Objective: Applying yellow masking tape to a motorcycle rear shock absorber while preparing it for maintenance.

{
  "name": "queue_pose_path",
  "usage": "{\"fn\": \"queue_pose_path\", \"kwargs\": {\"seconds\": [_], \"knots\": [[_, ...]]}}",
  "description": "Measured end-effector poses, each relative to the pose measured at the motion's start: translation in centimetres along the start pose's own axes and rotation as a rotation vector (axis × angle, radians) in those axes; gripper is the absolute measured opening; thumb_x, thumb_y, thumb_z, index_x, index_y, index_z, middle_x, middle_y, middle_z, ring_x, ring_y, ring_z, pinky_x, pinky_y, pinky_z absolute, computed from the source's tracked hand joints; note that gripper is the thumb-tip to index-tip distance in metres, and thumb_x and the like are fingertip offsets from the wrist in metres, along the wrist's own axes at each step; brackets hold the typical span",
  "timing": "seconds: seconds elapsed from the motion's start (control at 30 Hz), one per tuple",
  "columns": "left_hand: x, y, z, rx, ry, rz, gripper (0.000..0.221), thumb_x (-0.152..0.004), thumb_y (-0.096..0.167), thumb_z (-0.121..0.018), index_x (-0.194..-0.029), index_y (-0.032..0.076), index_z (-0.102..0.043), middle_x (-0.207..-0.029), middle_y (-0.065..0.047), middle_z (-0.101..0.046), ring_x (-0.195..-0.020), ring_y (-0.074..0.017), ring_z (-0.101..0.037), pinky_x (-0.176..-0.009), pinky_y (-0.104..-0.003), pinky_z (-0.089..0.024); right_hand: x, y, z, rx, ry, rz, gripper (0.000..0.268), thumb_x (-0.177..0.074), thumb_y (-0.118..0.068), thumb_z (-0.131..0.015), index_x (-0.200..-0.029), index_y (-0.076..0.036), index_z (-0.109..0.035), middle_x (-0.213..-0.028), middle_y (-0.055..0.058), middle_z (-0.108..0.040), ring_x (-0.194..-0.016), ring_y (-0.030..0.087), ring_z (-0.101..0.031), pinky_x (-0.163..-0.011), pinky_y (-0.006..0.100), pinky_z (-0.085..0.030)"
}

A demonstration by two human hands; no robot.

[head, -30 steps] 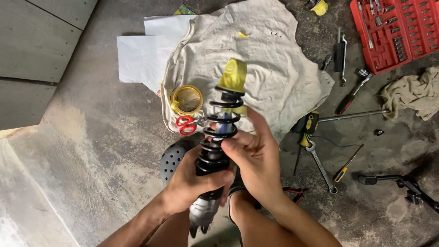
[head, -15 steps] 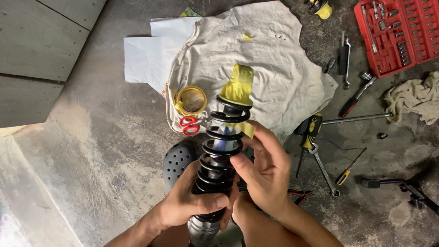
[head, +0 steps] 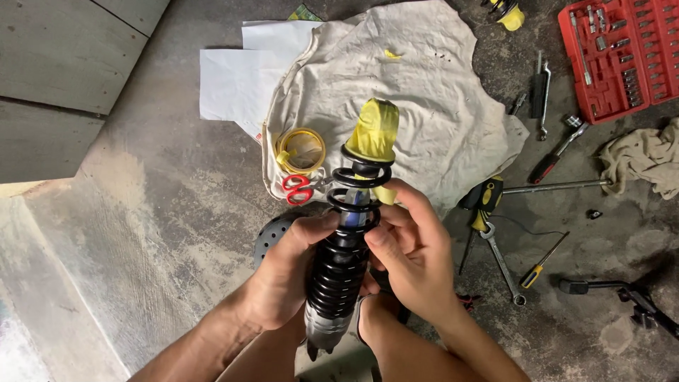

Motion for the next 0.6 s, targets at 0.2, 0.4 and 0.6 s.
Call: {"fn": "queue_pose_path", "kwargs": {"seconds": [0.2,0.4,0.6], "knots": [[-0.3,-0.1,0.6,0.051,0.201,0.137,0.061,-0.079,0.048,-0.068,-0.118,0.002,-0.069,-0.099,-0.012,-0.073,-0.085,-0.022,-0.071,-0.082,-0.038,-0.06,-0.2,1.0,0.2,-0.005,0.026,-0.167,0.057,-0.1,-0.003,-0.063,-0.151,0.003,-0.04,-0.125,0.014,-0.068,-0.088,0.01,-0.061,-0.069,0.022,-0.051],[-0.5,-0.6,0.7,0.066,0.321,0.171,0.057,-0.077,0.05,-0.067,-0.115,0.009,-0.076,-0.086,-0.008,-0.071,-0.074,-0.0182,-0.068,-0.073,-0.036,-0.058,-0.7,-0.3,-0.3,0.392,-0.028,0.095,0.049,-0.1,-0.007,-0.069,-0.145,0.006,-0.054,-0.126,0.015,-0.064,-0.118,0.018,-0.057,-0.106,0.03,-0.046],[-0.6,-0.9,1.3,0.061,0.364,0.14,0.046,-0.078,0.042,-0.068,-0.101,0.002,-0.072,-0.083,-0.008,-0.071,-0.074,-0.0186,-0.068,-0.071,-0.033,-0.057,-1.0,-2.6,-1.3,0.629,-0.022,0.316,0.044,-0.101,-0.011,-0.069,-0.14,0.005,-0.057,-0.141,0.018,-0.062,-0.131,0.028,-0.062,-0.11,0.036,-0.05]]}}
Point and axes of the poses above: each hand's wrist, its own x-axis away from the middle knuckle, its own z-axis out of the back of the hand, y = z × x, the point moved 3 cm from there along -x, towards the middle knuckle
